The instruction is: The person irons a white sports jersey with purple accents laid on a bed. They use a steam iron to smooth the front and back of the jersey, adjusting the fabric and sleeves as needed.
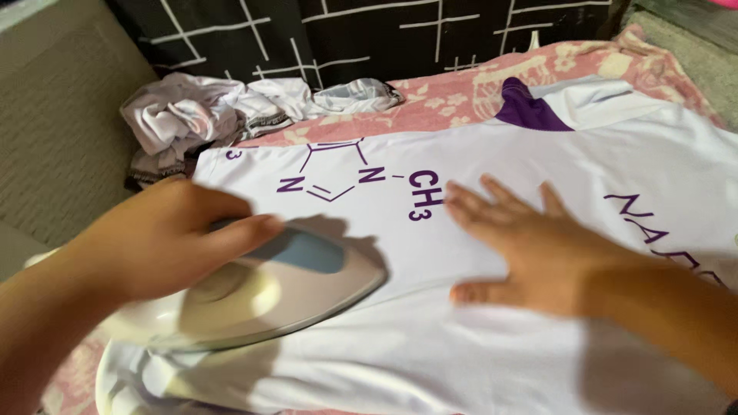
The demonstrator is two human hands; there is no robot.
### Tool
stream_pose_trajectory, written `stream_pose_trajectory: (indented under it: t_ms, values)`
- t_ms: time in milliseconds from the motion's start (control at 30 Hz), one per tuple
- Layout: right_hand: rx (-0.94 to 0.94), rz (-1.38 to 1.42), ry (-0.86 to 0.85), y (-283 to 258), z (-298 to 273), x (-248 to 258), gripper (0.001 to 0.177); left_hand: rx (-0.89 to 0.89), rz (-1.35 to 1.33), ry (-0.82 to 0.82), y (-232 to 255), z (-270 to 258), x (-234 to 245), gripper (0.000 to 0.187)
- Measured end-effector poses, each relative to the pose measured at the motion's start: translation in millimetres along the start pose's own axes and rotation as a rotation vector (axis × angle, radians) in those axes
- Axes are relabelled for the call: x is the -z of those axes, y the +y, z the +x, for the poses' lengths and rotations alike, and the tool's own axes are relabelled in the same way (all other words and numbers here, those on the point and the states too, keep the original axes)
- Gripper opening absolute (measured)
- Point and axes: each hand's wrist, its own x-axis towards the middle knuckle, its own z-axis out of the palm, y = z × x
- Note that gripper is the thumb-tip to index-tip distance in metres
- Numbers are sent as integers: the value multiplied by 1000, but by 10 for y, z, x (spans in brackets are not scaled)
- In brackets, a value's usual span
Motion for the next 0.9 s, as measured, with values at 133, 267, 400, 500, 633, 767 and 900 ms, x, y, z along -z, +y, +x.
stream_pose_trajectory:
  t_ms: [133, 267, 400, 500, 633, 767, 900]
  values:
    - [267, -155, 284, -76, -41, -264, 114, -166, -213, -11, 174, 25, -9, 53]
    - [219, -55, 181, -47, -59, -274, 113, -29, -57, -73, -20, 43, 34, 51]
    - [255, -34, 234, -34, -90, -288, 116, 61, -106, -31, -308, 23, 58, 46]
    - [268, -55, 248, -31, -87, -279, 119, 134, -208, 4, -327, 10, 44, 41]
    - [269, 2, 203, -33, -63, -280, 120, 31, -97, -39, 72, -27, 76, 48]
    - [209, 29, 129, -41, -55, -248, 123, -76, -92, -34, 424, -13, 63, 45]
    - [240, 24, 163, -42, -72, -243, 121, -112, -143, -46, 245, 76, 59, 47]
